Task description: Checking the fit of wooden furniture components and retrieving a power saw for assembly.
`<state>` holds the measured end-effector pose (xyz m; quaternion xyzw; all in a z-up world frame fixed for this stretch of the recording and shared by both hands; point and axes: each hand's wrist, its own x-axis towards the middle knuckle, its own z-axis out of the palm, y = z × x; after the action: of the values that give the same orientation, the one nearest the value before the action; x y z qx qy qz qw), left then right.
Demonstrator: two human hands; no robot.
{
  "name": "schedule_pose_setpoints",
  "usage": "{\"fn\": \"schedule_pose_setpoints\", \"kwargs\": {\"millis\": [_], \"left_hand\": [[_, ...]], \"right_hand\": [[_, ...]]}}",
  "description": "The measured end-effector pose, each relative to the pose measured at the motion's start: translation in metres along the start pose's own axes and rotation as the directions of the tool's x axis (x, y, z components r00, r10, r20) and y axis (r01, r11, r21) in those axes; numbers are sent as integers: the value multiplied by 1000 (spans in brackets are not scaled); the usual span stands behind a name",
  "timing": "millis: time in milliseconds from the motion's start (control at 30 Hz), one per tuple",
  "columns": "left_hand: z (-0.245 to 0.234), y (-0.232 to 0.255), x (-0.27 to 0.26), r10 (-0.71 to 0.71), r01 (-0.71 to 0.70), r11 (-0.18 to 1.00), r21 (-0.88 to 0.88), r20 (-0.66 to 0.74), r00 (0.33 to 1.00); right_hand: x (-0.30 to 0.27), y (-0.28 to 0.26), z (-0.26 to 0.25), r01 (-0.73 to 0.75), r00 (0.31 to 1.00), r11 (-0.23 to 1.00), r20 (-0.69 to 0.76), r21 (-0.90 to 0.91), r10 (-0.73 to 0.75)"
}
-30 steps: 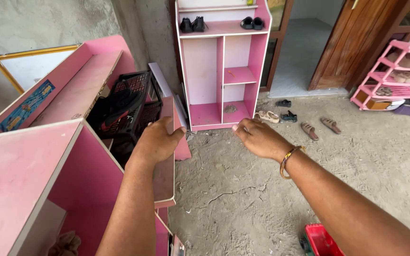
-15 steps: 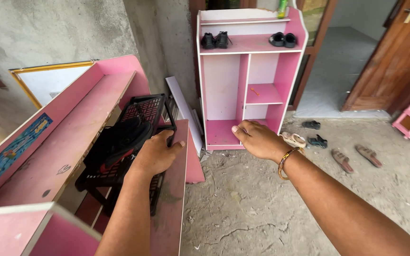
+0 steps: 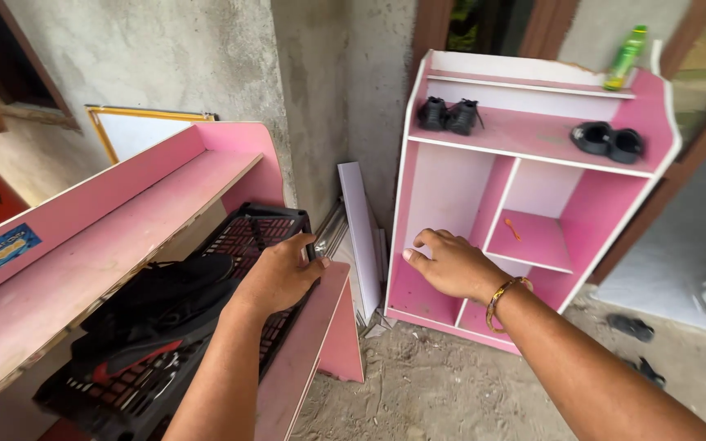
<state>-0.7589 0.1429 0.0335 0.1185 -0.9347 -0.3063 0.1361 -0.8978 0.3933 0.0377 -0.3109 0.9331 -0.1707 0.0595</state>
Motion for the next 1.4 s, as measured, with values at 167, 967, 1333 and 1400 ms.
{"fn": "schedule_pose_setpoints", "kwargs": {"millis": [167,967,1333,1400], "left_hand": [[-11,4,57,-161,161,987,27,-22,987],[-5,-75,358,-180,195,981,25,-283,942],[16,-110,380,-352,692,719,68,-823,447],[22,-105,388,-581,804,594,-26,-705,407]], "right_hand": [[87,15,-6,36,999,999,35,-18,-35],[466,2,-10,325,938,941,97,96,-334],[573,-56,57,650,659,734,336,197,-673],[587,-65,70,703,565,664,366,255,-739]]}}
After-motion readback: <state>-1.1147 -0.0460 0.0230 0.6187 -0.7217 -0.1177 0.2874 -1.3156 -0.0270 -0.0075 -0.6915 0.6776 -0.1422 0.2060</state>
